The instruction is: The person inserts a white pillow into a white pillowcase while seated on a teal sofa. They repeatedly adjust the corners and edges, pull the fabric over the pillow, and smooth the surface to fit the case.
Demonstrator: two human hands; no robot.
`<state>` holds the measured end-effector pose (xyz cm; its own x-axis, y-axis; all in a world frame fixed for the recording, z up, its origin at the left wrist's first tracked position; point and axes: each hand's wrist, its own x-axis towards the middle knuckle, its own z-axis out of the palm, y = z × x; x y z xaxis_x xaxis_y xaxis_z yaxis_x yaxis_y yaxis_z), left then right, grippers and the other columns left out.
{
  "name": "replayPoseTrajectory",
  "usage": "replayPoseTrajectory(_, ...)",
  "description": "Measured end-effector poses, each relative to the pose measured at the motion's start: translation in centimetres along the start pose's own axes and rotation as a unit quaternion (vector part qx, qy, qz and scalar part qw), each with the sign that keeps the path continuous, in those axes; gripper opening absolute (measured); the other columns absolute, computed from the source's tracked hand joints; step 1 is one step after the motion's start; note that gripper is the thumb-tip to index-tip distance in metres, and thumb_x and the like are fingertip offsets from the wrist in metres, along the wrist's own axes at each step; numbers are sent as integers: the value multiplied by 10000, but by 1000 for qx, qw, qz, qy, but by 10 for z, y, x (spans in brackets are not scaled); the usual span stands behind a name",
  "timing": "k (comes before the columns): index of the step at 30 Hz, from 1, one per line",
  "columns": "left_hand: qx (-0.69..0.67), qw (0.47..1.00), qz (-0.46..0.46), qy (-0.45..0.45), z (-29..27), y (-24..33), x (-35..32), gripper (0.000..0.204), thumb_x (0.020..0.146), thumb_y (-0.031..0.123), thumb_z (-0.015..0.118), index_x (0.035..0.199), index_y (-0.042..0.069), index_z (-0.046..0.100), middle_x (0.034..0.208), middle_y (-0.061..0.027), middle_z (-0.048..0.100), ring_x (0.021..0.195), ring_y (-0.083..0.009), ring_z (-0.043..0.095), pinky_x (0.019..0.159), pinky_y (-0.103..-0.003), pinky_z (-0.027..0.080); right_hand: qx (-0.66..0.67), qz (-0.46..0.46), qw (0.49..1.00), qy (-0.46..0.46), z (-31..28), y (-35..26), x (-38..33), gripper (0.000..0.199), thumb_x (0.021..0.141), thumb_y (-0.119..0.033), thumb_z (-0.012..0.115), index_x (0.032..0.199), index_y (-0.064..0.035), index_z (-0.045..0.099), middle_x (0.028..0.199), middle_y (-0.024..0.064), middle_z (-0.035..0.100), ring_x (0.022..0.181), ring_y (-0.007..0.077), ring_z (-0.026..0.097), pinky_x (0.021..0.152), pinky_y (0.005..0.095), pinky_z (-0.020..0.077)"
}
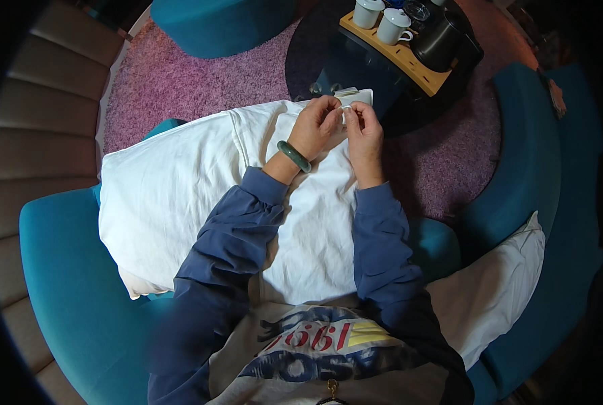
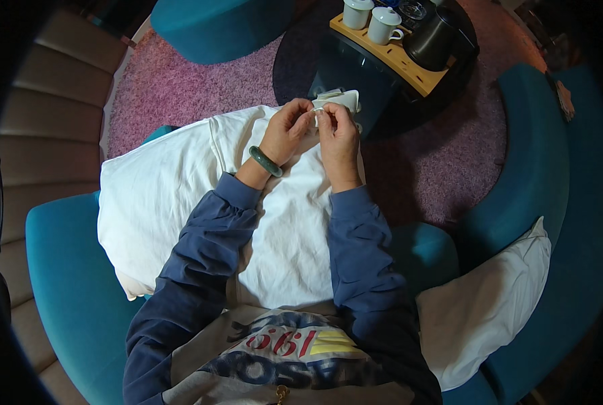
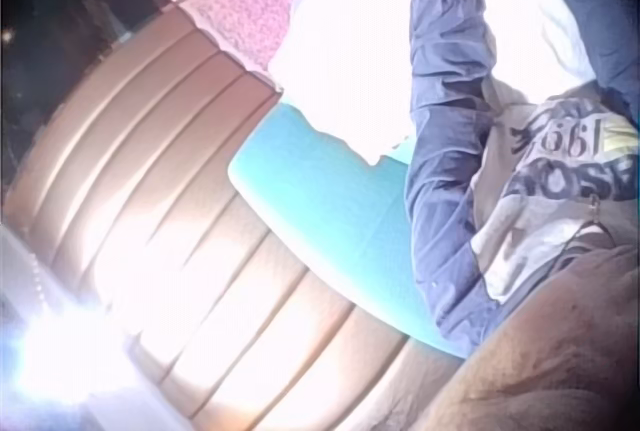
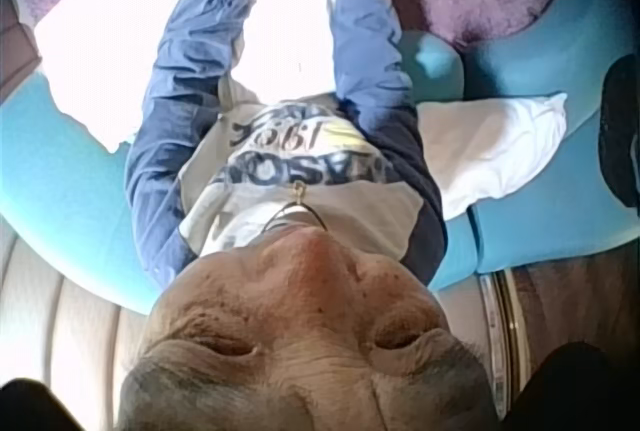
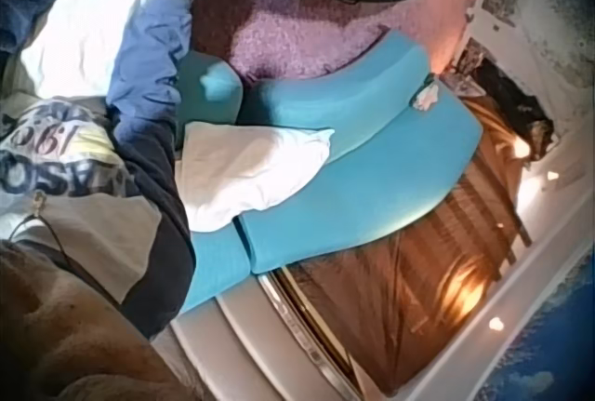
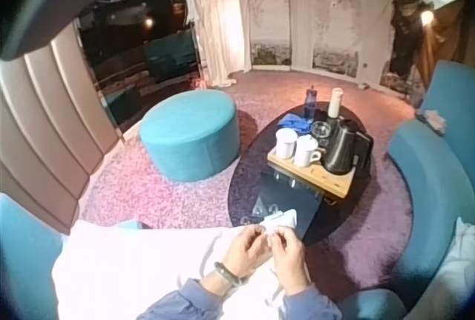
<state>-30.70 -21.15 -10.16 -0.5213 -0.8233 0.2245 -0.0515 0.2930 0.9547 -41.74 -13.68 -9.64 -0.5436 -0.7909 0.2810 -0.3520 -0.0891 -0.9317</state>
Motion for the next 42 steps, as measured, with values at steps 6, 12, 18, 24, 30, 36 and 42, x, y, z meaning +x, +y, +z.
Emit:
replayPoseTrajectory(6,185,977,107,12,1,24,-2,114,835,77,647,934,31,616,833,-153,632,815,-352,583,755,-436,454,-192,-164,968,-11,-16,-12,18,97,966,-112,614,1031,-39,613,963,107,680,880,287,648,786,382,511)
replayPoseTrajectory(12,225,968,98,48,-1,20,-2,149,811,98,645,948,45,623,821,-134,640,832,-345,588,783,-440,444,-334,-223,906,-133,-43,-21,57,119,951,-90,590,1061,-55,620,937,139,713,839,323,683,787,401,515)
replayPoseTrajectory(18,175,979,85,66,-2,13,1,155,849,88,585,970,0,625,831,-198,643,800,-390,605,753,-460,476,8,82,970,-227,-50,-29,63,167,936,41,503,1057,-27,595,880,39,662,761,150,642,784,239,504)
replayPoseTrajectory(24,73,994,29,74,-7,4,-3,187,894,87,526,1029,-20,599,900,-245,663,831,-409,647,744,-419,520,246,142,956,-75,-41,-36,42,134,975,-13,541,1100,-34,583,966,31,632,854,84,593,810,213,492)
replayPoseTrajectory(30,29,997,-10,66,-8,9,-5,207,878,88,556,1059,-5,591,913,-214,658,846,-399,636,757,-417,510,99,59,989,-91,-8,-21,2,205,953,-81,667,1133,9,630,1066,87,690,944,145,644,840,276,520)
replayPoseTrajectory(36,146,939,248,191,-14,45,-5,175,783,124,678,923,36,623,861,-132,607,970,-363,569,847,-428,458,25,3,1000,-16,3,-24,-9,156,935,-41,670,1080,-7,624,971,107,689,873,178,657,806,306,535)
replayPoseTrajectory(42,82,979,141,122,-12,40,-9,174,824,169,675,864,2,647,888,-142,653,907,-343,585,807,-412,484,-11,-20,1000,-16,5,-27,-13,172,919,-3,674,1078,-10,611,947,99,668,840,179,630,787,311,533)
